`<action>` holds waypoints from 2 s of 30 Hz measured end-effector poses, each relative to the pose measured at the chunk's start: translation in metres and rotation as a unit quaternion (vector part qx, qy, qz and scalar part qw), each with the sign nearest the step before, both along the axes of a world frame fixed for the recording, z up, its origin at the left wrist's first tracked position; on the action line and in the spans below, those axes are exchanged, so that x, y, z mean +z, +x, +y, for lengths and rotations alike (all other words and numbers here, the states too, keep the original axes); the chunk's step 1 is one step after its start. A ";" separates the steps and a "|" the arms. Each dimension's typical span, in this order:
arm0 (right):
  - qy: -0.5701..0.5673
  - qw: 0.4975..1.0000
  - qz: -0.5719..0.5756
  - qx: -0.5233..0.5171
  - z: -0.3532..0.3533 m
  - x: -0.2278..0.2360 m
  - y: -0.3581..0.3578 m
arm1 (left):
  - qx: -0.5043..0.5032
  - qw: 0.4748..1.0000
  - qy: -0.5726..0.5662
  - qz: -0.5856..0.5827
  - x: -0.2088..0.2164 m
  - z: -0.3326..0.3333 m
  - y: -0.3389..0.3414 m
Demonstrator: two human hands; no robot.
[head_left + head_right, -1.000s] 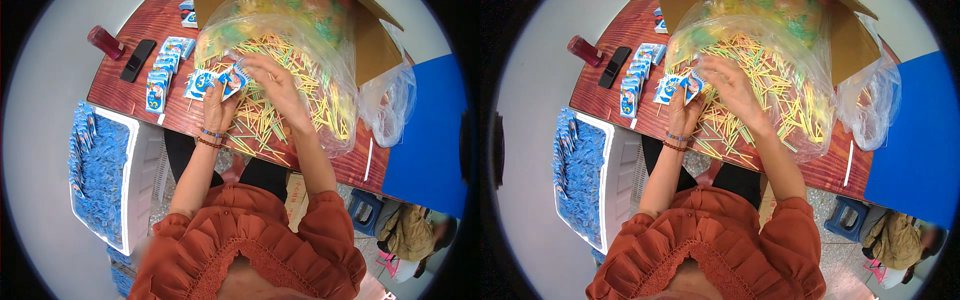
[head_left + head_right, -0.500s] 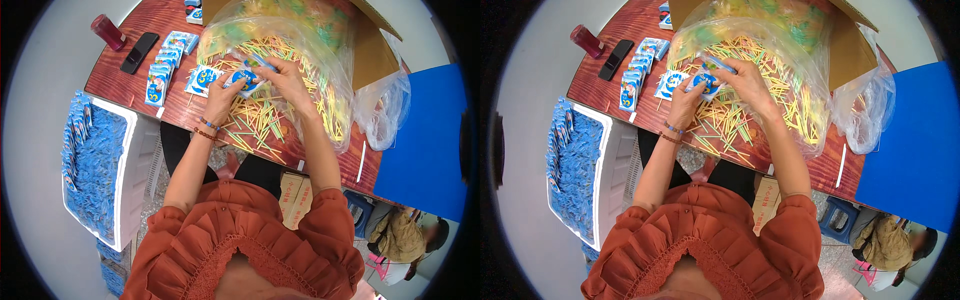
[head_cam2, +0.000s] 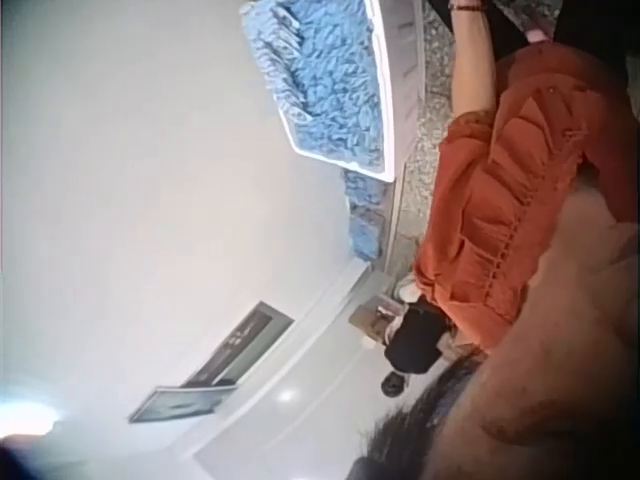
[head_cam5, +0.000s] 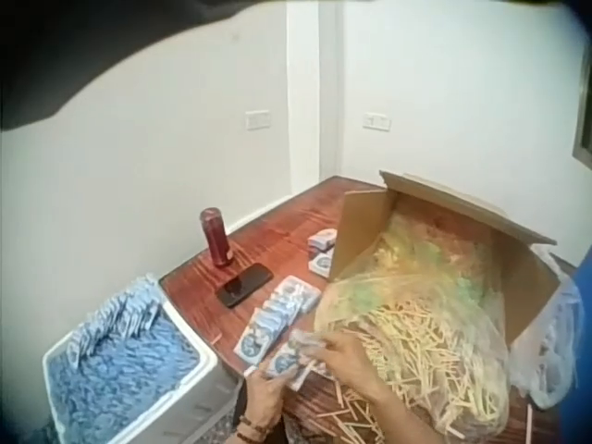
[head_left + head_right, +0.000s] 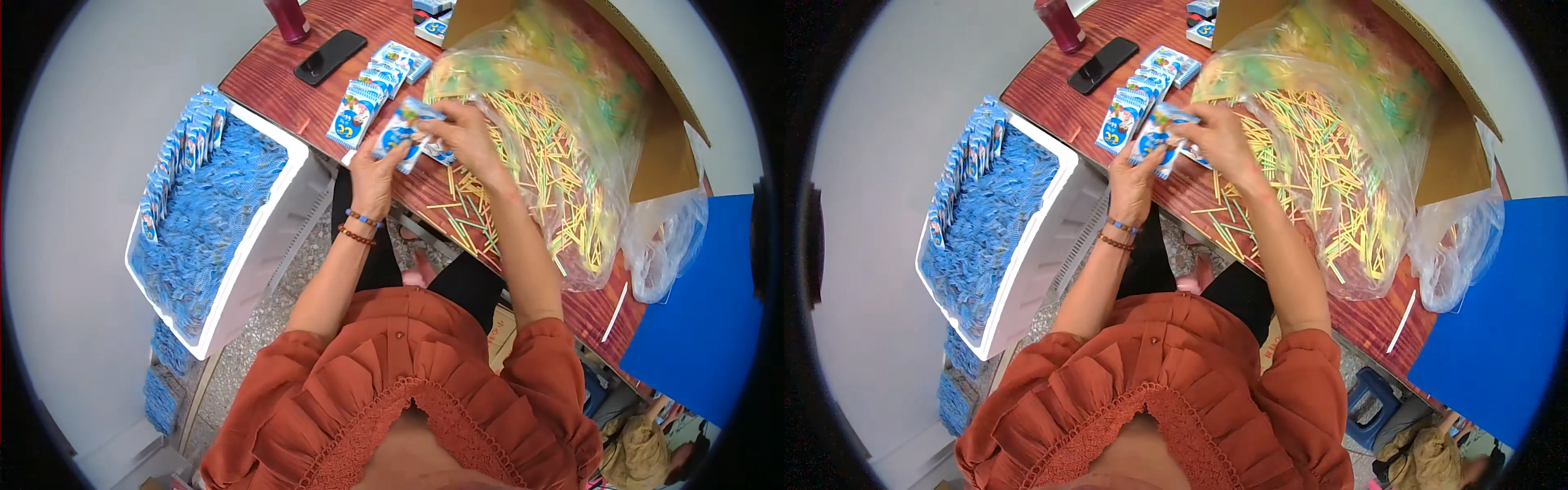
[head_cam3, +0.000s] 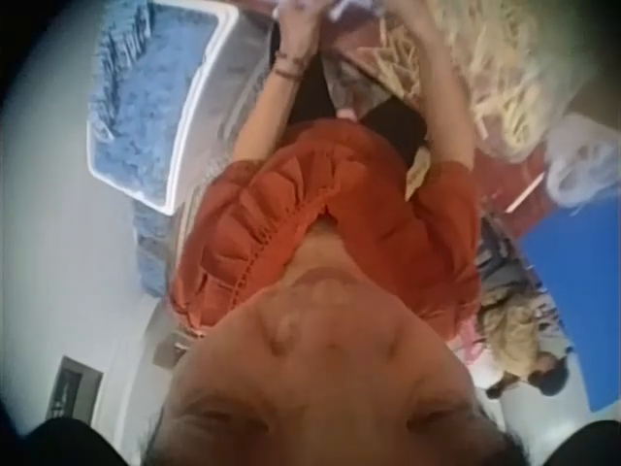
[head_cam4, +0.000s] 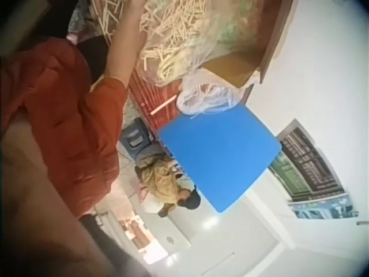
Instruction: Packing small blue packets into a box filled with yellow shredded paper packing material.
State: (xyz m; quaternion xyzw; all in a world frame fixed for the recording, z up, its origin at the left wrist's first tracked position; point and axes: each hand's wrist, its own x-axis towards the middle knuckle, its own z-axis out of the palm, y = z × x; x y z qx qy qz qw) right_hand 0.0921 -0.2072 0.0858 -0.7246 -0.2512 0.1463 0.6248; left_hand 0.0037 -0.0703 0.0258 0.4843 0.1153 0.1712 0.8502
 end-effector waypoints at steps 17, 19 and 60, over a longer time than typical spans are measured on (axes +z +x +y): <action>-0.347 0.878 -0.265 -0.197 0.024 -0.032 0.024 | 0.182 0.790 0.582 0.073 -0.046 0.085 -0.013; -0.380 0.854 -0.281 -0.217 0.004 -0.033 0.020 | 0.178 0.804 0.564 0.066 -0.044 0.082 -0.015; 0.037 0.995 0.049 -0.081 -0.050 -0.029 0.016 | -0.186 0.975 0.122 0.006 0.017 0.007 0.068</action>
